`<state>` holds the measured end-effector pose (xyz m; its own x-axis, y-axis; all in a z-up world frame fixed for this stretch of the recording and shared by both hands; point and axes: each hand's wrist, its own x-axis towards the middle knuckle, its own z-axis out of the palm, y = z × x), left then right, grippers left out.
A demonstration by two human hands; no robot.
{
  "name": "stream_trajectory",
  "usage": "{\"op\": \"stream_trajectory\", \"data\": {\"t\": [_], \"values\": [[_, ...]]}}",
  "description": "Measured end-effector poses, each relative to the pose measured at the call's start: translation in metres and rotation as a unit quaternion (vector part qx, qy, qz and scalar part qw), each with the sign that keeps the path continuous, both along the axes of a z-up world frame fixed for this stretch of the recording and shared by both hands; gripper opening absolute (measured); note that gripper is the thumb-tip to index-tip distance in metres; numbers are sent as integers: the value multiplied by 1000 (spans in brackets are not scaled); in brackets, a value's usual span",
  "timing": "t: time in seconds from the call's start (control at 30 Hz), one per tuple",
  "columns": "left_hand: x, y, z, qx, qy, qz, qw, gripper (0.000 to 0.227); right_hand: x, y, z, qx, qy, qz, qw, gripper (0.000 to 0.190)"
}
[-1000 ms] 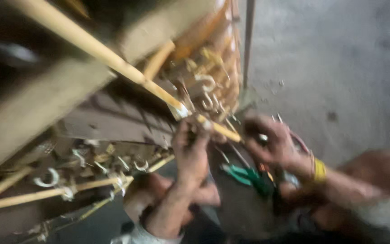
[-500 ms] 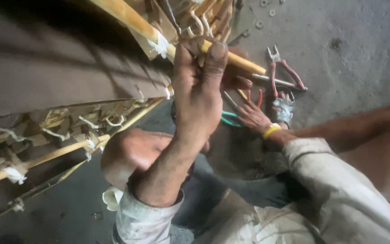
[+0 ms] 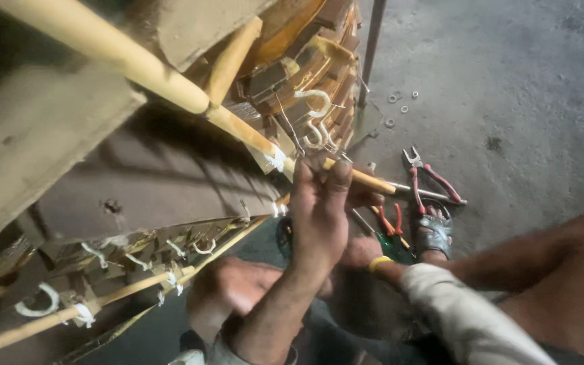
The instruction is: The person repairs an electrical transformer by threading wires through insulating sleeves, positioning them by hand and with pliers, and tightening connections with a screwdriver.
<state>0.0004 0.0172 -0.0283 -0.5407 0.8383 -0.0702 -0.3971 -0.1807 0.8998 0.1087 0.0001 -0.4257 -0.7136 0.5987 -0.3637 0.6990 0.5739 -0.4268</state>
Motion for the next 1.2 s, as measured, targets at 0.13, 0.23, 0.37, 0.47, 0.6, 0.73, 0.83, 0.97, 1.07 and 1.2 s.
{"op": "stream_trajectory", "data": {"t": [0.13, 0.23, 0.37, 0.47, 0.6, 0.73, 0.83, 0.97, 1.07, 1.2], "values": [[0, 0, 8, 32, -6, 7, 999, 42, 16, 44, 78, -366, -16, -72, 928, 32], [-2, -1, 13, -1, -20, 39, 999, 42, 36, 82, 171, -222, 227, 24, 948, 27], [-1, 0, 16, 101, -71, 72, 990, 38, 67, 114, 275, -36, 341, 43, 938, 27], [0, -1, 14, 128, -47, 52, 989, 35, 78, 114, 318, 45, 404, 19, 913, 30], [12, 2, 14, 90, -118, 83, 985, 32, 62, 104, 339, 71, 544, 38, 836, 23], [15, 6, 11, 89, -134, 76, 984, 31, 55, 104, 351, 131, 517, 1, 846, 35], [18, 6, 9, 72, -141, 82, 984, 29, 52, 107, 358, 141, 521, 9, 842, 36], [18, 8, 4, 96, -172, 64, 978, 23, 51, 105, 364, 155, 530, 8, 834, 35], [22, 8, 1, 80, -158, 68, 982, 22, 48, 104, 367, 167, 531, -4, 830, 35], [23, 8, 1, 66, -160, 60, 983, 23, 46, 107, 367, 174, 542, -8, 822, 34]]}}
